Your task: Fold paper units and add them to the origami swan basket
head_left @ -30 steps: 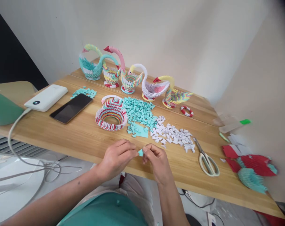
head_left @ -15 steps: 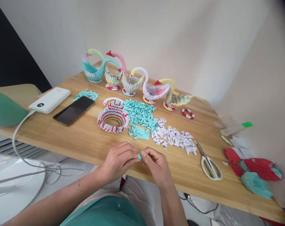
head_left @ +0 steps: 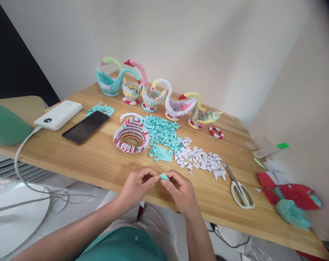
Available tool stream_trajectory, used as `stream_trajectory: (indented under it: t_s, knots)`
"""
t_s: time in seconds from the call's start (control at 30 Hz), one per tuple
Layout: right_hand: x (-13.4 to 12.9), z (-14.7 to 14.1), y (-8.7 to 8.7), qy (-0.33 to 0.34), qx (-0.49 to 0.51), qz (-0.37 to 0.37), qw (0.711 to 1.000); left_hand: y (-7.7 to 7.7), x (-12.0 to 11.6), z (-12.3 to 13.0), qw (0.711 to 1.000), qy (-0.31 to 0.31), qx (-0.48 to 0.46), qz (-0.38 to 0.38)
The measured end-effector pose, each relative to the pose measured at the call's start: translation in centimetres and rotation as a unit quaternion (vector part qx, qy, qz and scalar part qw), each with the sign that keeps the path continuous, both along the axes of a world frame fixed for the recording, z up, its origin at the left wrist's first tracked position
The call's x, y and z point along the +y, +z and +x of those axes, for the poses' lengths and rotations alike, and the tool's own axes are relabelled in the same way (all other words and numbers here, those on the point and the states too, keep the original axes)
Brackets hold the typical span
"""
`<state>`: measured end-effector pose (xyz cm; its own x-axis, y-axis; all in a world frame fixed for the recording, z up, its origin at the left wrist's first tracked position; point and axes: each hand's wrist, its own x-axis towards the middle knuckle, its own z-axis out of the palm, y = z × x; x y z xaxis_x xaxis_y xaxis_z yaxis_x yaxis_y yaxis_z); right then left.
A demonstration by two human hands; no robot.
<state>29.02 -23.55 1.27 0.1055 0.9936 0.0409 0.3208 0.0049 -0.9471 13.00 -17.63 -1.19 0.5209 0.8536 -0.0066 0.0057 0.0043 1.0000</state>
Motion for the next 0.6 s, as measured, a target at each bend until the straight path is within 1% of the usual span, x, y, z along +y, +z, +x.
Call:
stream_trajectory:
  t_s: [0.1,0.2,0.27,0.33,0.4,0.47,0.6]
  knots:
    - [0.0,-0.3,-0.5,-0.039,-0.009,0.005,0.999,-0.1,-0.2,0.1,0.999,-0.005,0.017,0.034]
    - [0.4,-0.6,-1.2,-0.047,0.020,-0.012,0.999,-0.1,-0.3,0.1,0.997,0.012,0.039,0.063]
    - [0.6,-0.6,-1.6,-0.053,0.074,-0.028,0.995,-0.2,-0.3,0.2,0.998,0.024,0.030,0.047]
    - [0.8,-0.6,-1.8,-0.060,0.130,-0.034,0.989,-0.2,-0.2,0.2,0.999,0.039,0.010,0.015]
    - [0.9,-0.4,-1.9,-0.066,0.150,-0.032,0.986,-0.3,-0.1,0.3,0.999,0.050,-0.001,-0.006]
    - [0.8,-0.3,-1.7,-0.071,0.136,-0.028,0.988,-0.4,0.0,0.4,0.999,0.047,0.001,-0.011]
    - [0.5,-0.4,-1.2,-0.097,0.059,-0.008,0.993,-0.4,0.5,0.7,1.000,0.015,0.014,-0.005]
